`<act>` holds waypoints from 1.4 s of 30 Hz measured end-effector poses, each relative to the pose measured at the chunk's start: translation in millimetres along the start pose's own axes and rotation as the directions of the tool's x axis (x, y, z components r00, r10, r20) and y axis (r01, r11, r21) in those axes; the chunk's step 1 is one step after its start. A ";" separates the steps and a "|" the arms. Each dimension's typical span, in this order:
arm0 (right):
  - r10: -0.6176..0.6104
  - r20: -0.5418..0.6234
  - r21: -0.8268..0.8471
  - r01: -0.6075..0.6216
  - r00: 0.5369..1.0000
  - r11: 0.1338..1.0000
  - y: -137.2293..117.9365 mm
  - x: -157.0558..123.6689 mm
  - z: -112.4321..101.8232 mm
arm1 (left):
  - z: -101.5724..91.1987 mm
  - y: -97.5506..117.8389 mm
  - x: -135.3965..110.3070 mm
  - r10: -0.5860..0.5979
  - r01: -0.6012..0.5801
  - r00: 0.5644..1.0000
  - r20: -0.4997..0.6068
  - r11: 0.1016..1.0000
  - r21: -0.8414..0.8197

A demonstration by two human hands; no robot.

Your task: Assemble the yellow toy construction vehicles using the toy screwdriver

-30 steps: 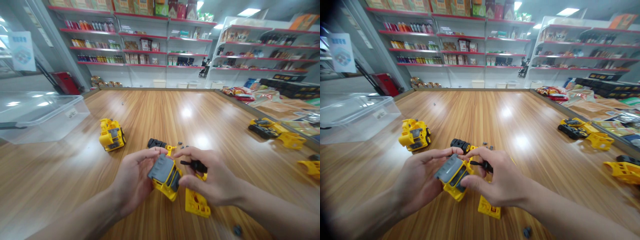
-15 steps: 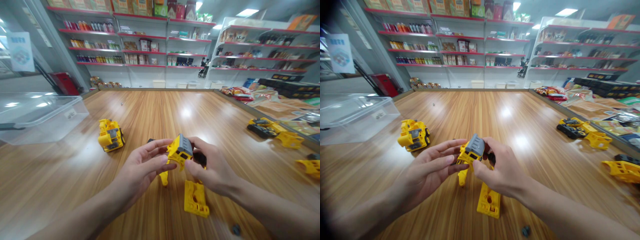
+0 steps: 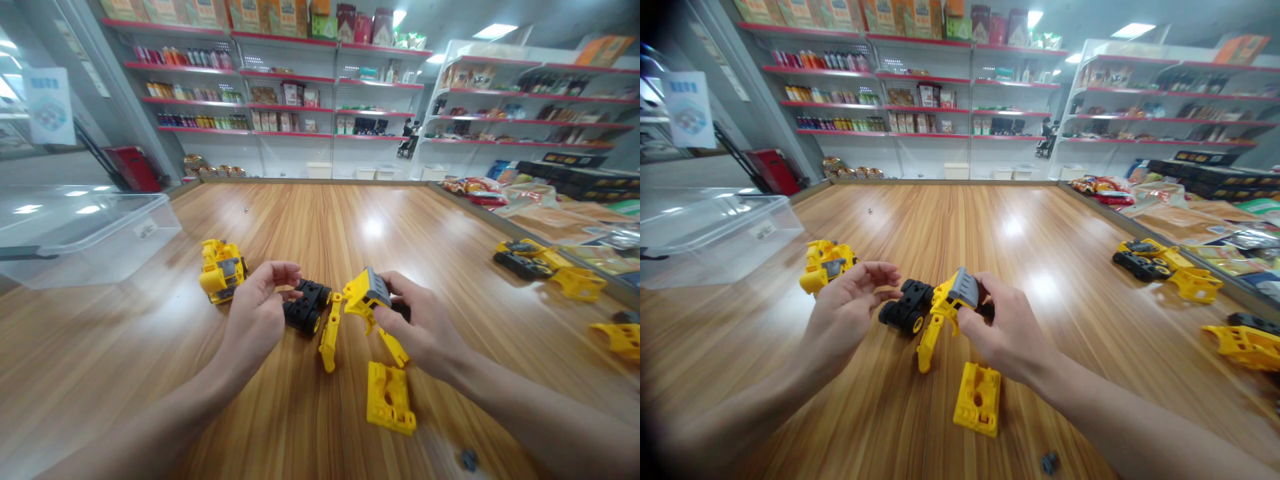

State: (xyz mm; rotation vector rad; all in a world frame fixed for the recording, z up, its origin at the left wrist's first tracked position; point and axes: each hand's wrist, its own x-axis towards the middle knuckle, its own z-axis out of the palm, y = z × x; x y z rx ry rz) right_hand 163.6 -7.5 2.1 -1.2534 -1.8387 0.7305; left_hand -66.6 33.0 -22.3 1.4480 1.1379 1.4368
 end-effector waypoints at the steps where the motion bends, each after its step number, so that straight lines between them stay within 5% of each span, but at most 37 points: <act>1: 0.007 -0.002 -0.005 -0.007 1.000 1.000 0.1 0.1 -0.1 | -1.7 0.0 0.3 0.042 -0.043 0.999 0.005 0.989 0.142; 5: 0.029 -0.010 -0.023 -0.029 1.000 0.999 1.3 1.9 -0.1 | -4.7 -2.6 -0.4 0.111 -0.166 0.985 0.129 0.778 0.605; 11: 0.035 0.009 -0.054 -0.035 0.999 0.998 2.3 4.3 0.0 | -1.3 -13.3 -4.2 0.002 -0.208 0.964 0.264 0.619 0.757; 19: 0.049 0.059 -0.150 -0.039 0.997 0.988 4.0 3.3 1.9 | -2.3 -6.5 -5.7 -0.043 -0.239 0.941 0.335 0.615 0.751; 30: 0.030 0.082 -0.392 0.005 0.996 0.920 8.5 6.3 -0.1 | -0.8 -5.4 -9.7 0.074 -0.337 0.924 0.375 0.620 0.709; 33: -0.045 0.126 -0.298 0.081 0.991 0.951 5.5 4.5 0.5 | 1.4 8.3 -13.5 0.196 -0.425 0.895 0.401 0.649 0.631; 37: -0.182 0.191 -0.069 0.198 0.965 0.978 2.4 0.7 0.7 | 4.7 26.3 -20.9 0.325 -0.561 0.801 0.502 0.701 0.441; 42: -0.203 0.239 0.164 0.166 0.950 0.972 3.4 -2.7 1.5 | 5.1 26.0 -24.4 0.362 -0.587 0.754 0.548 0.747 0.314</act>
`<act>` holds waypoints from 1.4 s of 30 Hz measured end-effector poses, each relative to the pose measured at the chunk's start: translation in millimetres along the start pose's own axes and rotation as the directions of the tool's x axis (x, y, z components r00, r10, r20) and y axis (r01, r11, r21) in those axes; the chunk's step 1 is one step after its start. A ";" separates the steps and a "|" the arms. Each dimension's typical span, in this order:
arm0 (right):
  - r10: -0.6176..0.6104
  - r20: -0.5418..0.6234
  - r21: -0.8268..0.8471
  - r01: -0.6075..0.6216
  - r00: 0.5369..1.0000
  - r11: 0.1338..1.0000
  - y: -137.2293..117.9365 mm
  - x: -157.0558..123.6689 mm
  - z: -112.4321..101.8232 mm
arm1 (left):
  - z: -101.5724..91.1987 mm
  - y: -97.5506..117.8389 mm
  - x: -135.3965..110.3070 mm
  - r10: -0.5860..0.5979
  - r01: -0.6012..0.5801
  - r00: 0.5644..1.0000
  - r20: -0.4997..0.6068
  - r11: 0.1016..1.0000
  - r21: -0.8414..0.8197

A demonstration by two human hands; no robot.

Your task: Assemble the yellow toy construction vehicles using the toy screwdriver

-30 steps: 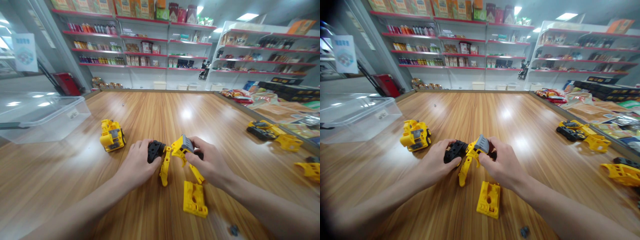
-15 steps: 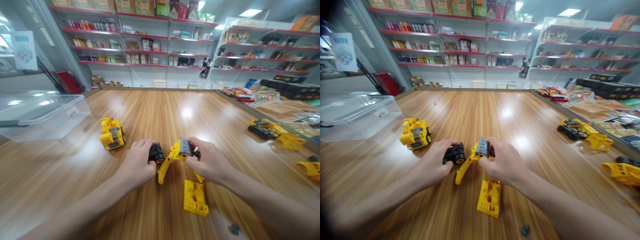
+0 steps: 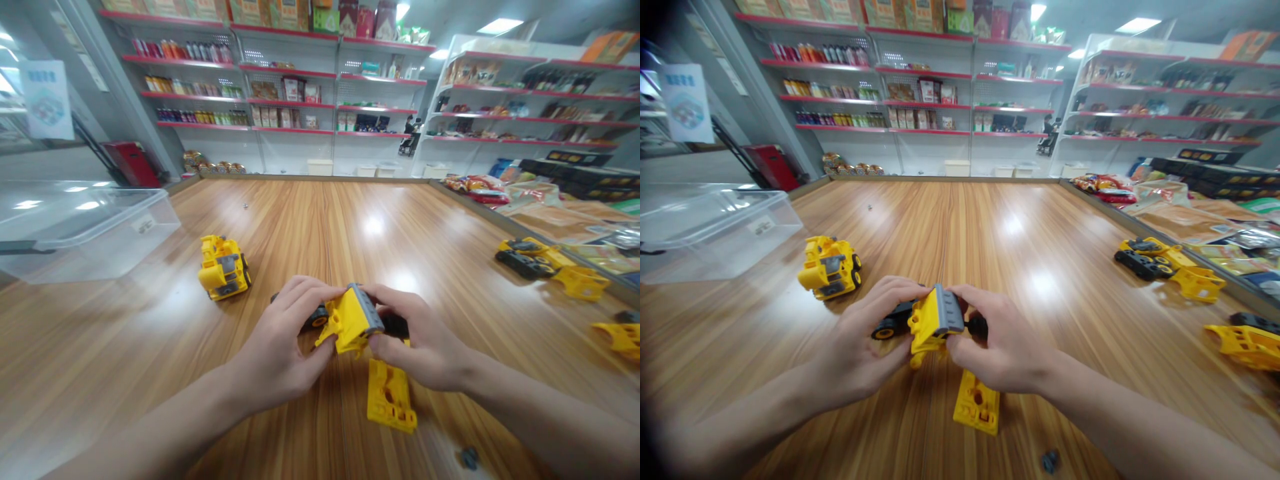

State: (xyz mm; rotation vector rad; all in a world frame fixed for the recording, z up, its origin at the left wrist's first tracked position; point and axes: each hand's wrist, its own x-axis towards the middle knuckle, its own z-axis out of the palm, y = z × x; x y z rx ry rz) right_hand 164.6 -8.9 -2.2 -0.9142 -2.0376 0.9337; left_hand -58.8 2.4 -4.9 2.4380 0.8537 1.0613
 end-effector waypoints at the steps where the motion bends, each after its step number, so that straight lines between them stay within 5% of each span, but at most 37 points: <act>1: 0.000 0.006 0.028 -0.001 1.000 1.000 0.3 -0.1 0.1 | 0.9 -1.8 -0.7 -0.005 0.005 1.000 -0.008 1.000 -0.005; 12: 0.057 0.003 0.044 -0.057 0.998 0.997 -2.6 1.0 -0.7 | 6.5 0.7 -0.6 -0.243 0.219 0.969 -0.050 0.932 -0.290; 18: 0.141 -0.133 -0.063 -0.150 0.981 0.987 0.2 3.1 4.7 | 10.8 -3.6 -1.5 -0.466 0.392 0.880 -0.089 0.821 -0.416; 23: 0.093 -0.233 -0.105 -0.120 0.968 0.987 -2.0 1.9 5.1 | 10.3 -7.7 4.2 -0.606 0.448 0.795 -0.043 0.632 -0.632; 32: -0.064 -0.255 -0.189 0.015 0.965 0.982 -1.9 1.1 4.8 | 10.5 -7.0 4.2 -0.593 0.508 0.767 0.246 0.325 -0.798; 42: -0.013 -0.274 -0.259 -0.060 0.962 0.964 2.3 2.7 5.8 | 9.0 -3.3 3.1 -0.528 0.553 0.772 0.353 0.285 -0.783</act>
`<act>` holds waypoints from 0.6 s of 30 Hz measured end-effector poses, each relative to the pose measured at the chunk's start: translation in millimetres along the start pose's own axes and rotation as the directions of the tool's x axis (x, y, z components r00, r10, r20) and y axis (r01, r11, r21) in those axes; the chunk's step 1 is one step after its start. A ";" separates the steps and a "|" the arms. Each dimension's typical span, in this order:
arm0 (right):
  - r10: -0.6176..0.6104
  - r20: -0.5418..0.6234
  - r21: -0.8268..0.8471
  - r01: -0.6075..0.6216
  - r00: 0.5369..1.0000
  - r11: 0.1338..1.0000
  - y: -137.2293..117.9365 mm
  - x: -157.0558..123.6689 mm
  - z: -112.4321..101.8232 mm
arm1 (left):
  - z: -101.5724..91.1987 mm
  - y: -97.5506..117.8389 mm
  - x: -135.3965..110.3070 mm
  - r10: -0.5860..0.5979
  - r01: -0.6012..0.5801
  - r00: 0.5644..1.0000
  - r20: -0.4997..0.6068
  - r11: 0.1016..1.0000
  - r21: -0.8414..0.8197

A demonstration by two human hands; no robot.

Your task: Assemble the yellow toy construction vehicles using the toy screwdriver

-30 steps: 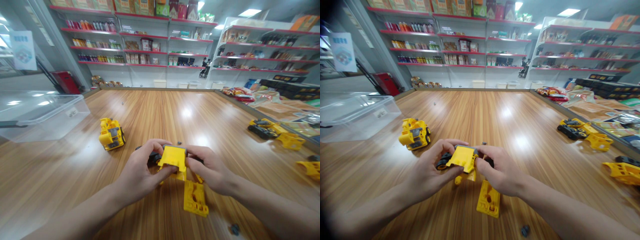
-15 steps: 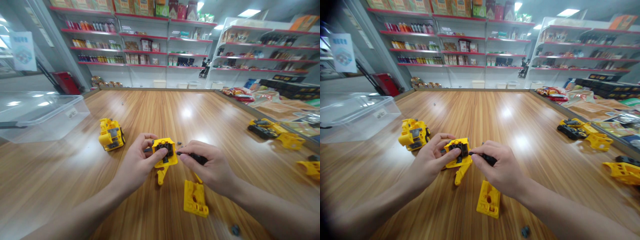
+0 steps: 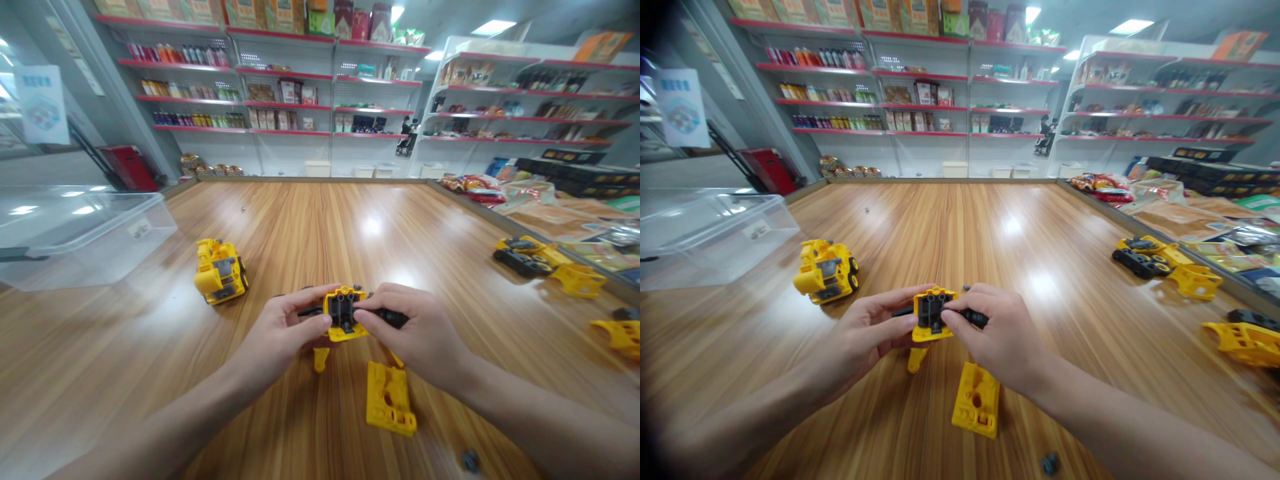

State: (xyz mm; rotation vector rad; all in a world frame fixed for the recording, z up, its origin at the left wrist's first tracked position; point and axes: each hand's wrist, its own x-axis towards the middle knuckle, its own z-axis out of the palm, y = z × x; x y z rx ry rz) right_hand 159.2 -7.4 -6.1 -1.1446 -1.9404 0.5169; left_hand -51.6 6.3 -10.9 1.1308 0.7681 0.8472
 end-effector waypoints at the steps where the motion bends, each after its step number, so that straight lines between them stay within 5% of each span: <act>1: 0.019 -0.007 -0.015 -0.019 1.000 1.000 -0.2 0.4 -0.2 | 0.5 -0.6 -0.2 0.001 -0.001 1.000 0.015 1.000 0.024; 8: 0.044 -0.016 -0.082 -0.046 0.999 0.996 -1.1 0.9 -0.1 | -0.3 -2.1 -0.4 0.044 -0.057 0.997 0.067 0.976 0.210; 18: -0.114 0.016 0.099 0.111 0.993 0.989 -0.2 -0.2 -1.3 | 1.6 5.3 -4.3 -0.069 0.038 0.981 0.184 0.986 0.165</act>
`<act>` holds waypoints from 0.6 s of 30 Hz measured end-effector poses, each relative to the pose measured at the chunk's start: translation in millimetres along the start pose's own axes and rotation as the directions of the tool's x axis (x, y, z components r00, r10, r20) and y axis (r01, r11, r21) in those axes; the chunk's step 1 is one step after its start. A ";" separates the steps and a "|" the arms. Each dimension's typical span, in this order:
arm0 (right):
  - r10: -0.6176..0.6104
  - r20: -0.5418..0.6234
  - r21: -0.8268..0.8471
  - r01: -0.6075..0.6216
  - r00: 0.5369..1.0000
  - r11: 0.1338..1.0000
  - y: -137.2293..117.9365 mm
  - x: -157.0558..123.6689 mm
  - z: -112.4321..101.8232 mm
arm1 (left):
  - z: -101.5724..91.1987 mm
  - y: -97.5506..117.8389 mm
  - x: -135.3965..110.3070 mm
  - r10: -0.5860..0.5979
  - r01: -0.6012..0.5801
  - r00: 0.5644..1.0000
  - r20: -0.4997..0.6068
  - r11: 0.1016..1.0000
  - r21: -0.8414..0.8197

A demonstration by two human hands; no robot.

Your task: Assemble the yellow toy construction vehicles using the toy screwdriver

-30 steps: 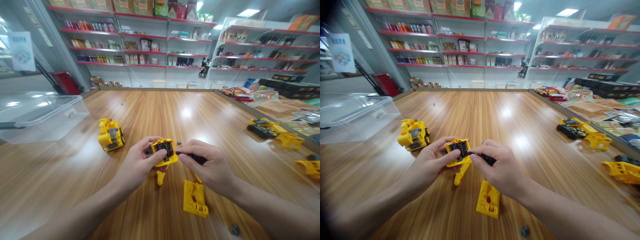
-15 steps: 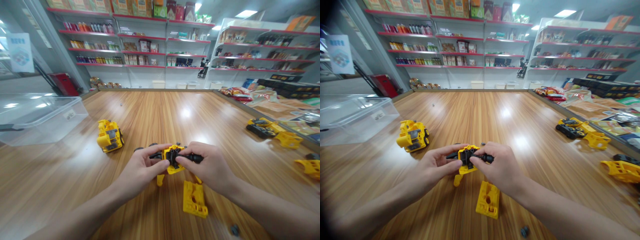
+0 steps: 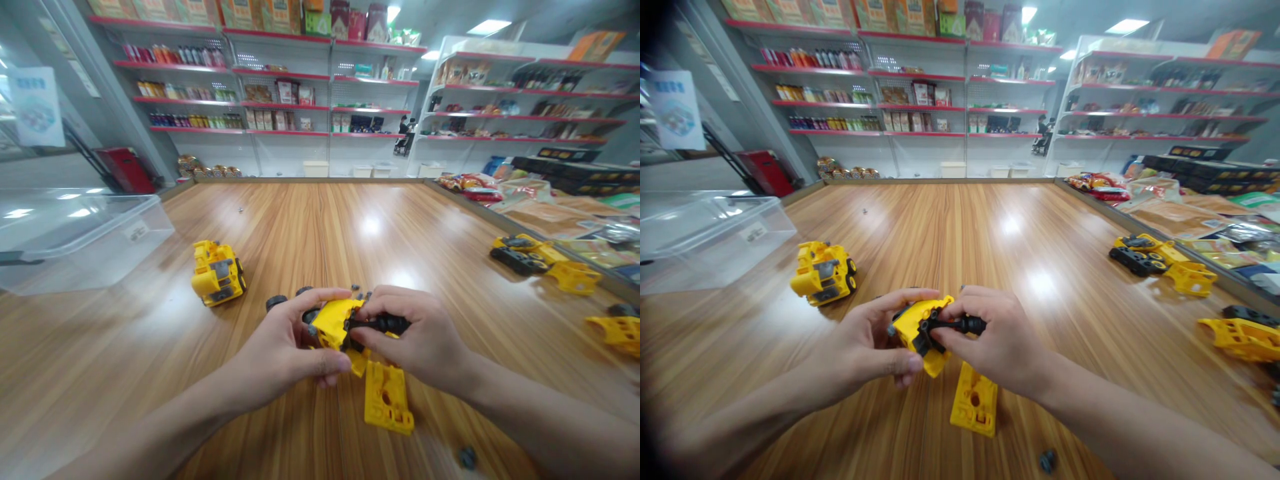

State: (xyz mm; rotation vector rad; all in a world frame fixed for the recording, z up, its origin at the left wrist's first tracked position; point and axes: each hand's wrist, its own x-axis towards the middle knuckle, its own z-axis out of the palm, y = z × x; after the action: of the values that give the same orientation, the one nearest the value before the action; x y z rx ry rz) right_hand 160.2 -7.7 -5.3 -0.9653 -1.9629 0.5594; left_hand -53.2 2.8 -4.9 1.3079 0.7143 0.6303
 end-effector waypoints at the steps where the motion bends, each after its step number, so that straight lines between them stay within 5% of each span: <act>1: -0.006 0.004 0.013 0.005 1.000 1.000 -0.4 0.1 0.2 | 1.6 0.6 -0.9 -0.002 0.002 1.000 0.001 1.000 0.004; 9: -0.006 0.045 0.049 0.003 0.999 0.999 -5.4 -1.3 -0.5 | 6.0 0.8 -2.6 -0.009 0.009 1.000 0.010 1.000 -0.023; 18: 0.126 0.070 -0.024 -0.124 0.990 0.992 -6.3 -1.5 2.9 | 3.1 -2.7 -1.1 0.010 -0.009 0.999 0.036 0.999 -0.039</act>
State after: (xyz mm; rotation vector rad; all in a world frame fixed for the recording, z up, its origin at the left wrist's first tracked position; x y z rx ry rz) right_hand 155.7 -12.8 -3.3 -1.0996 -1.9836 0.6544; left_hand -51.4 -0.4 -7.1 1.2848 0.6632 0.6239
